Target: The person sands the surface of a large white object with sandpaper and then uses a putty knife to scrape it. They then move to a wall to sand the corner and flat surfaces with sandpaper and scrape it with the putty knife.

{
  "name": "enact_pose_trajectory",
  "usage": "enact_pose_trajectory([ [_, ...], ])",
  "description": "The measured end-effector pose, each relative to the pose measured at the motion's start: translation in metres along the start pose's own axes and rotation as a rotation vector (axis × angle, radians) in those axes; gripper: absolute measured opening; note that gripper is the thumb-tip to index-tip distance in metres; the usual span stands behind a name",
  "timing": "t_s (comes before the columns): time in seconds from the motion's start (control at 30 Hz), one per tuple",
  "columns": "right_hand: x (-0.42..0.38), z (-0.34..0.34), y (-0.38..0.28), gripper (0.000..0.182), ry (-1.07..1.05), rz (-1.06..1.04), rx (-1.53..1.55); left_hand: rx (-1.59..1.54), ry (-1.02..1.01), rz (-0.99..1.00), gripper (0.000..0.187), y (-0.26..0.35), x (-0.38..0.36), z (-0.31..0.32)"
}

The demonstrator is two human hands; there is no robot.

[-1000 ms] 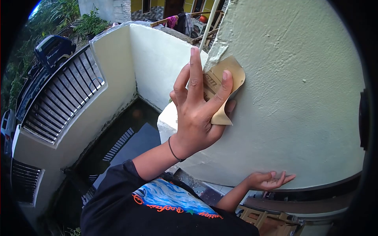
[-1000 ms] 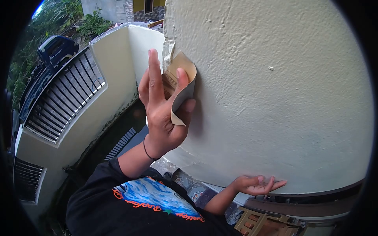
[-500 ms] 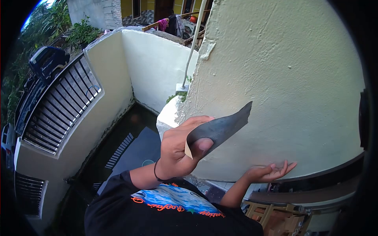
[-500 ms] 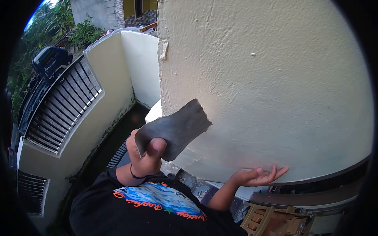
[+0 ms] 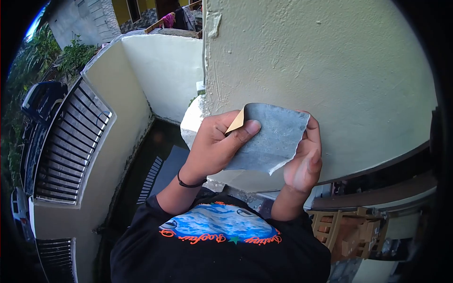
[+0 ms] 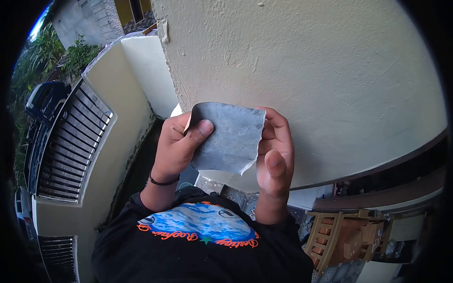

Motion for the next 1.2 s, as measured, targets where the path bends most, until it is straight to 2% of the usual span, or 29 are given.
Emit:
enact_pose_trajectory([
  [0.03, -0.001, 0.003, 0.014, 0.089, -0.077, 0.116, -0.003, 0.095, -0.082, 0.015, 0.024, 0.001, -0.001, 0.007],
  [0.07, -0.001, 0.016, 0.014, 0.083, -0.170, 0.120, -0.032, 0.190, -0.168, 0.035, 0.025, 0.002, -0.002, 0.016],
  [0.13, -0.002, 0.030, 0.012, 0.065, -0.236, 0.064, -0.092, 0.173, -0.191, 0.112, 0.028, 0.008, -0.003, 0.024],
  [0.17, -0.003, 0.025, 0.010, 0.065, -0.219, 0.047, -0.100, 0.203, -0.140, 0.138, 0.030, 0.006, -0.003, 0.015],
  [0.23, -0.012, 0.020, 0.024, 0.044, -0.262, 0.190, -0.037, 0.227, -0.109, 0.173, 0.033, -0.001, -0.004, 0.005],
  [0.33, -0.024, -0.009, 0.011, 0.034, -0.099, 0.049, -0.164, 0.143, -0.054, 0.260, 0.039, 0.001, -0.002, -0.004],
  [0.4, -0.042, -0.053, -0.028, 0.045, 0.207, -0.269, -0.106, 0.142, 0.100, 0.454, 0.045, 0.023, 0.003, -0.016],
  [0.43, -0.064, -0.082, -0.052, 0.049, 0.519, -0.506, -0.076, 0.248, 0.232, 0.468, 0.042, 0.023, 0.004, -0.031],
  [0.47, -0.087, -0.091, -0.078, 0.053, 0.689, -0.744, -0.095, 0.384, 0.362, 0.483, 0.035, 0.025, 0.002, -0.046],
  [0.5, -0.115, -0.076, -0.113, 0.055, 0.999, -1.068, -0.227, 0.445, 0.426, 0.479, 0.033, 0.018, 0.003, -0.061],
  [0.53, -0.140, -0.073, -0.128, 0.055, 1.050, -1.315, -0.419, 0.507, 0.489, 0.469, 0.031, 0.008, 0.003, -0.075],
  [0.57, -0.145, -0.078, -0.129, 0.049, 1.018, -1.325, -0.530, 0.505, 0.481, 0.466, 0.031, -0.003, 0.009, -0.079],
  [0.6, -0.149, -0.081, -0.122, 0.044, 0.984, -1.331, -0.643, 0.582, 0.555, 0.521, 0.029, -0.005, 0.013, -0.085],
  [0.63, -0.134, -0.082, -0.104, 0.044, 0.936, -1.260, -0.842, 0.660, 0.627, 0.573, 0.028, -0.010, 0.010, -0.090],
  [0.67, -0.117, -0.083, -0.087, 0.045, 0.881, -1.179, -1.035, 0.659, 0.615, 0.565, 0.028, -0.027, 0.008, -0.098],
  [0.73, -0.069, -0.078, -0.062, 0.046, 0.791, -0.770, -1.269, 0.638, 0.363, 0.226, 0.022, -0.095, 0.027, -0.111],
  [0.77, -0.062, -0.083, -0.051, 0.046, 0.792, -0.746, -1.302, 0.635, 0.352, 0.232, 0.022, -0.105, 0.026, -0.113],
  [0.83, -0.054, -0.092, -0.035, 0.049, 0.802, -0.732, -1.369, 0.985, 0.229, 0.231, 0.024, -0.120, 0.024, -0.105],
  [0.87, -0.052, -0.092, -0.039, 0.049, 0.817, -0.740, -1.368, 0.983, 0.220, 0.245, 0.024, -0.123, 0.025, -0.107],
  [0.93, -0.051, -0.091, -0.052, 0.052, 0.839, -0.756, -1.370, 0.937, 0.192, 0.151, 0.025, -0.135, 0.025, -0.112],
  [1.0, -0.041, -0.096, -0.063, 0.055, 0.873, -0.746, -1.417, 0.923, 0.208, 0.180, 0.024, -0.136, 0.023, -0.113],
  [1.07, -0.040, -0.103, -0.075, 0.058, 0.941, -0.798, -1.337, 1.003, 0.212, 0.121, 0.024, -0.143, 0.021, -0.121],
  [1.13, -0.037, -0.101, -0.071, 0.059, 0.966, -0.785, -1.409, 0.990, 0.231, 0.139, 0.024, -0.146, 0.018, -0.124],
  [1.2, -0.040, -0.101, -0.067, 0.060, 0.954, -0.787, -1.332, 0.973, 0.256, 0.163, 0.024, -0.145, 0.017, -0.125],
])
Point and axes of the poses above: each hand's wrist, its own x-axis towards the middle knuckle, its own z-axis out of the palm, y = z × x, the point moved 10 cm from there along x, towards the middle knuckle, and after that the axes turned 8 degrees about z, right-handed, at the moved point
